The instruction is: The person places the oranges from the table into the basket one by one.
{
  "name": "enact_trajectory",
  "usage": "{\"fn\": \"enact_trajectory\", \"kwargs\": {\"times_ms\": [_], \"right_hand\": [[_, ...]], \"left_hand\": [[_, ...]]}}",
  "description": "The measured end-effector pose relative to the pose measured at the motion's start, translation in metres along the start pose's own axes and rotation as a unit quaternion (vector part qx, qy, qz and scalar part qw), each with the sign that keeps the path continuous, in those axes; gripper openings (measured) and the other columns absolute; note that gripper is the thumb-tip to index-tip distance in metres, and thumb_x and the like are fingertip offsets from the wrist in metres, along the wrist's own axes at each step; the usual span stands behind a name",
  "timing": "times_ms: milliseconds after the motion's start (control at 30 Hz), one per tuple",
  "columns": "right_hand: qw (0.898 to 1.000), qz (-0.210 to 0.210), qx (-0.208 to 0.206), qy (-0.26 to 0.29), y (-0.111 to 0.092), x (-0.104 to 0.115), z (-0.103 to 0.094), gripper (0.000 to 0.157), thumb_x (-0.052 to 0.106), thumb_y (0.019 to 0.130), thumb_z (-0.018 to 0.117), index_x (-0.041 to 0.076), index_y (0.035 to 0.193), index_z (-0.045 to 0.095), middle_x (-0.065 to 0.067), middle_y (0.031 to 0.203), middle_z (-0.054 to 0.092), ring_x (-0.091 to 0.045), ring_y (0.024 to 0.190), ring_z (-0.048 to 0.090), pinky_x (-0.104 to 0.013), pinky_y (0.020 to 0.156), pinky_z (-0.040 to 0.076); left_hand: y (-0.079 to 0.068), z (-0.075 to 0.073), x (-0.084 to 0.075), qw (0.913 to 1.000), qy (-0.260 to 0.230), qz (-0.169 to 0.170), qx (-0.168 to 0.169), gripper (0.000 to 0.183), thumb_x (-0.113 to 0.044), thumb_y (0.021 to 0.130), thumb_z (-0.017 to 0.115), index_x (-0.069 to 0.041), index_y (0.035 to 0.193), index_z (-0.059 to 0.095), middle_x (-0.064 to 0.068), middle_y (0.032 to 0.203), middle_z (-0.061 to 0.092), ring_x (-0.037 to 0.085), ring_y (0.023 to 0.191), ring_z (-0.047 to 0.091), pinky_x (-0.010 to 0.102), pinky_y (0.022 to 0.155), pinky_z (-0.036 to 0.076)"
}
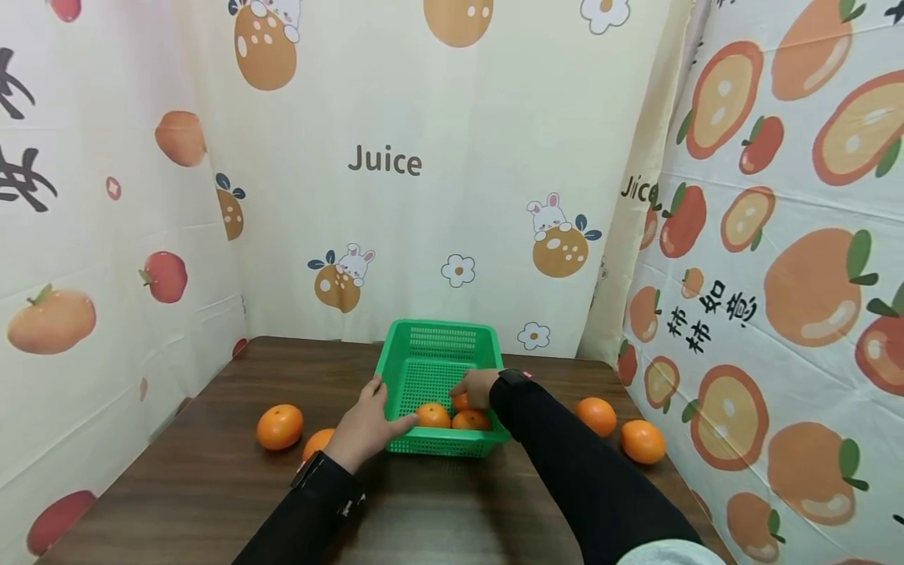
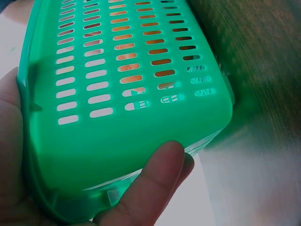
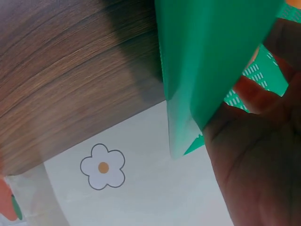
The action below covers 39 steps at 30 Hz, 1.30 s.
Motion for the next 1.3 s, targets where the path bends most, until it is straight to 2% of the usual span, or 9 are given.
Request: {"fn": "enact_trajectory", "kwargs": {"times_ms": [167,300,400,533,600,867,1000,1133,1300], "right_hand": [[1.000,-0.003,-0.008,0.011,-0.008,-0.002,0.001,0.055,0.013,0.107,0.058,0.044,0.153,0.056,-0.003,0.171,0.037,-0.035,0.138,0.050,-0.052,0.105,0.050],[0.999,-0.025,-0.020,0.031,-0.016,-0.005,0.005,0.056,0.011,0.106,0.058,0.038,0.156,0.055,-0.008,0.172,0.033,-0.038,0.143,0.048,-0.060,0.113,0.047],[0.996,-0.050,-0.042,0.057,-0.021,-0.008,0.012,0.050,0.020,0.110,0.057,0.030,0.159,0.052,-0.014,0.173,0.030,-0.043,0.149,0.045,-0.065,0.118,0.043],[0.988,-0.067,-0.088,0.108,-0.029,-0.016,0.022,0.052,0.034,0.113,0.053,0.019,0.162,0.048,-0.019,0.172,0.032,-0.045,0.154,0.039,-0.064,0.122,0.037],[0.983,-0.068,-0.110,0.133,-0.034,-0.018,0.026,0.054,0.035,0.113,0.053,0.016,0.163,0.046,-0.021,0.172,0.031,-0.047,0.157,0.033,-0.065,0.125,0.033],[0.965,-0.092,-0.184,0.162,-0.046,-0.020,0.050,0.071,0.043,0.108,0.061,0.008,0.166,0.038,-0.027,0.173,0.022,-0.053,0.160,0.018,-0.073,0.124,0.027],[0.954,-0.080,-0.234,0.168,-0.046,-0.021,0.061,0.078,0.048,0.105,0.064,0.008,0.167,0.036,-0.027,0.174,0.020,-0.054,0.161,0.014,-0.072,0.124,0.027],[0.942,-0.054,-0.269,0.193,-0.047,-0.020,0.069,0.079,0.050,0.104,0.065,0.011,0.167,0.037,-0.026,0.175,0.020,-0.051,0.163,0.009,-0.072,0.125,0.027],[0.925,-0.008,-0.285,0.251,-0.050,-0.019,0.078,0.081,0.052,0.104,0.066,0.013,0.168,0.035,-0.027,0.175,0.018,-0.055,0.161,0.014,-0.075,0.120,0.031]], "left_hand": [[-0.002,0.000,0.000,1.0000,-0.001,-0.004,-0.002,0.102,-0.063,0.096,0.071,0.002,0.164,0.035,0.013,0.179,0.016,0.046,0.132,0.062,0.058,0.107,0.053],[-0.001,0.001,0.000,1.0000,0.004,-0.007,-0.002,0.103,-0.065,0.095,0.071,0.003,0.164,0.035,0.013,0.179,0.017,0.046,0.133,0.061,0.059,0.108,0.052],[-0.001,0.002,-0.001,0.9999,0.007,-0.007,-0.002,0.103,-0.064,0.095,0.071,0.003,0.164,0.035,0.014,0.179,0.018,0.046,0.133,0.061,0.060,0.108,0.052],[-0.002,0.003,-0.002,1.0000,0.004,-0.008,-0.002,0.103,-0.064,0.095,0.072,0.004,0.164,0.035,0.015,0.178,0.018,0.047,0.135,0.060,0.061,0.109,0.051],[-0.002,0.003,-0.002,1.0000,0.003,-0.009,-0.001,0.103,-0.064,0.095,0.072,0.004,0.163,0.035,0.015,0.178,0.019,0.047,0.136,0.059,0.061,0.110,0.050],[-0.003,0.002,-0.003,0.9999,0.007,-0.008,-0.006,0.102,-0.063,0.095,0.071,0.004,0.163,0.035,0.016,0.178,0.019,0.049,0.137,0.058,0.061,0.110,0.050],[-0.002,0.004,-0.002,0.9999,0.009,-0.004,-0.006,0.102,-0.064,0.096,0.070,0.004,0.164,0.035,0.015,0.178,0.018,0.048,0.137,0.058,0.060,0.110,0.050],[-0.002,0.005,-0.001,0.9999,0.007,-0.007,-0.007,0.103,-0.065,0.096,0.070,0.003,0.164,0.034,0.015,0.178,0.018,0.047,0.139,0.056,0.060,0.111,0.050],[-0.003,0.005,-0.001,0.9999,0.005,-0.005,-0.008,0.103,-0.064,0.096,0.070,0.004,0.164,0.034,0.015,0.178,0.018,0.047,0.139,0.056,0.060,0.110,0.051]]}}
Point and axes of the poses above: each hand's wrist, its own y-axis towards the middle knuckle, its own z-axis out of the palm, x = y × z, the point moved 2 cm from there along y, towards the middle knuckle
